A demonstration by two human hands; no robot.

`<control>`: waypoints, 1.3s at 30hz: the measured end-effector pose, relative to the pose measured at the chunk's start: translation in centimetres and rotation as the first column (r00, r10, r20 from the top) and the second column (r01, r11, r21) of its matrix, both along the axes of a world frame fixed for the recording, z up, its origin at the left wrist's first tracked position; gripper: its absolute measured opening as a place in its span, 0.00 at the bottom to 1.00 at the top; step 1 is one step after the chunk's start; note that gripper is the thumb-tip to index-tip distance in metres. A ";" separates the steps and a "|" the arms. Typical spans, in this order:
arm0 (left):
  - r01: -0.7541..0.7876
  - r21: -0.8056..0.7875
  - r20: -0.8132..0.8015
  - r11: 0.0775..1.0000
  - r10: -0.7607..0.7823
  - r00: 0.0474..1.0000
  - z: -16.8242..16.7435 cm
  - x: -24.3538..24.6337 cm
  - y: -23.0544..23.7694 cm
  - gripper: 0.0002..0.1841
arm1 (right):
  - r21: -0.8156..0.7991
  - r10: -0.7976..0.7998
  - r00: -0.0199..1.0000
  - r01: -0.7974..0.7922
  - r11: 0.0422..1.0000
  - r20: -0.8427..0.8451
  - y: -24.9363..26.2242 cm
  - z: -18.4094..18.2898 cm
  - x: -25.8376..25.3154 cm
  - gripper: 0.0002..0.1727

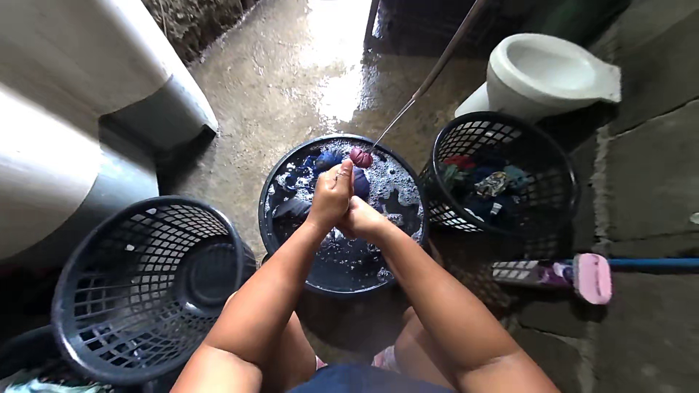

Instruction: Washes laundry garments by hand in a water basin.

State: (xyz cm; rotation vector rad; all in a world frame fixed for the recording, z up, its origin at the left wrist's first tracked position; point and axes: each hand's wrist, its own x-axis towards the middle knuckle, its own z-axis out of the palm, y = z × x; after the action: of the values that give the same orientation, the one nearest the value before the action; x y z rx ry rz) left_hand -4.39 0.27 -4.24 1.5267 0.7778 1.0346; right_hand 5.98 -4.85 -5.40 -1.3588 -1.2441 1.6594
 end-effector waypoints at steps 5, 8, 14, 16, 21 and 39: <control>-0.020 -0.196 0.140 0.980 0.048 0.989 0.2 -0.2 -0.5 0.27 | -0.039 -0.092 0.990 0.097 0.995 0.106 -0.6 -0.4 -2.0 0.08; 0.006 -0.236 0.031 0.972 0.002 1.000 0.6 -0.8 -0.5 0.27 | -0.096 -0.230 0.968 0.221 0.971 -0.101 -0.6 0.3 -0.2 0.08; -0.086 -0.374 -0.252 0.924 -0.012 0.968 1.5 -3.0 0.0 0.24 | -0.119 -0.615 0.321 0.816 0.566 -0.720 0.2 0.3 11.9 0.15; -0.063 -0.390 -0.276 0.919 -0.051 0.960 1.7 -4.0 0.1 0.20 | -0.133 -0.773 0.401 0.843 0.522 -0.492 -0.2 -3.1 14.2 0.23; -0.077 -0.342 -0.270 0.936 -0.019 0.963 1.9 -5.7 0.6 0.17 | -0.265 -0.149 0.736 0.414 0.871 0.661 -1.9 -12.9 12.1 0.56; -0.126 -0.567 -0.569 0.814 -0.277 0.774 -2.0 -7.4 1.5 0.40 | 0.512 -0.028 1.000 0.020 0.859 0.008 -1.0 6.8 5.2 0.17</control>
State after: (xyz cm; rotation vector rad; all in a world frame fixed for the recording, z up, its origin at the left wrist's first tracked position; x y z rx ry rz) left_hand -11.84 1.77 -6.21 1.3271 1.3436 0.1223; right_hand 11.19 -5.89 1.44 -1.0460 -1.5324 1.1753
